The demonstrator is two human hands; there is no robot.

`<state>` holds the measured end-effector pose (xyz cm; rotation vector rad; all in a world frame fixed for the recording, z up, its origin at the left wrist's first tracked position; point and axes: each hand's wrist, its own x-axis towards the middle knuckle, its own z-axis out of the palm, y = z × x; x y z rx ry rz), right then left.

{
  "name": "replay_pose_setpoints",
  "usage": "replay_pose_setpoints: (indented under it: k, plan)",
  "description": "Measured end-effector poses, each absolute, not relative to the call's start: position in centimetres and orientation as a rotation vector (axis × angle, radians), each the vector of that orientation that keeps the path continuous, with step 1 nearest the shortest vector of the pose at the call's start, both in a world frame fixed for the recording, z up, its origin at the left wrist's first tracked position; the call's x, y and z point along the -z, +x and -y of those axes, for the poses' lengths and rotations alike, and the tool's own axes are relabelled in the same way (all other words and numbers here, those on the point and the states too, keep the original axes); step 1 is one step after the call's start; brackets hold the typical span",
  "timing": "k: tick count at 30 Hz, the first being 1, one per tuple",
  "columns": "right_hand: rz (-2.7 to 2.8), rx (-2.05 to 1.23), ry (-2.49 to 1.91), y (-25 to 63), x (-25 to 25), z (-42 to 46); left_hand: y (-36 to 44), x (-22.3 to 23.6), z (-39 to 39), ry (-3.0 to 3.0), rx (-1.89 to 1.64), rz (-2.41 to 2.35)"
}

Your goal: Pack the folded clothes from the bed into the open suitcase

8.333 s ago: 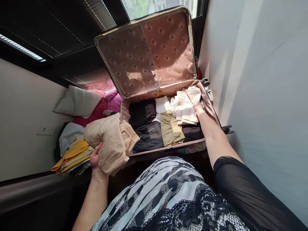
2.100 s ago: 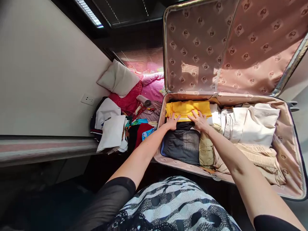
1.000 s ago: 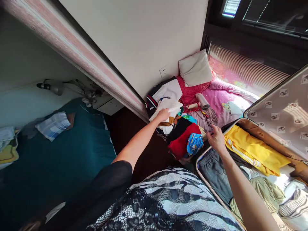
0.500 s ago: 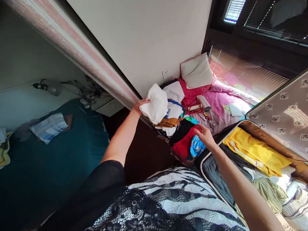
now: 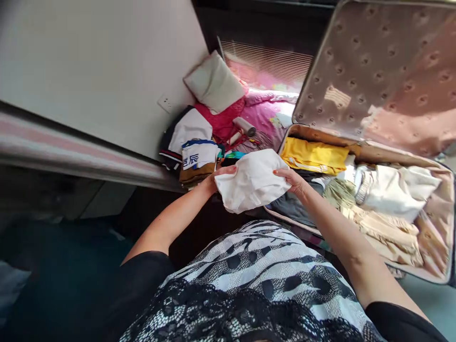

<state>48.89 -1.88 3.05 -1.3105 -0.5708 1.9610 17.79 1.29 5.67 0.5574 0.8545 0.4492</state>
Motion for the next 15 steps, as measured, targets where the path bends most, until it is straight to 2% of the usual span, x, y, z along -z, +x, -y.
replay_pose_setpoints:
  k: [9, 15]
  plan:
    - [0.358, -1.524, -1.431, 61.1, -2.5, 12.6, 28.3, -2.7, 1.5, 0.542, -0.355, -0.813]
    - [0.379, -1.438, -1.505, 65.5, 0.1, 16.1, 36.6, 0.2, 1.8, 0.741, -0.306, -0.987]
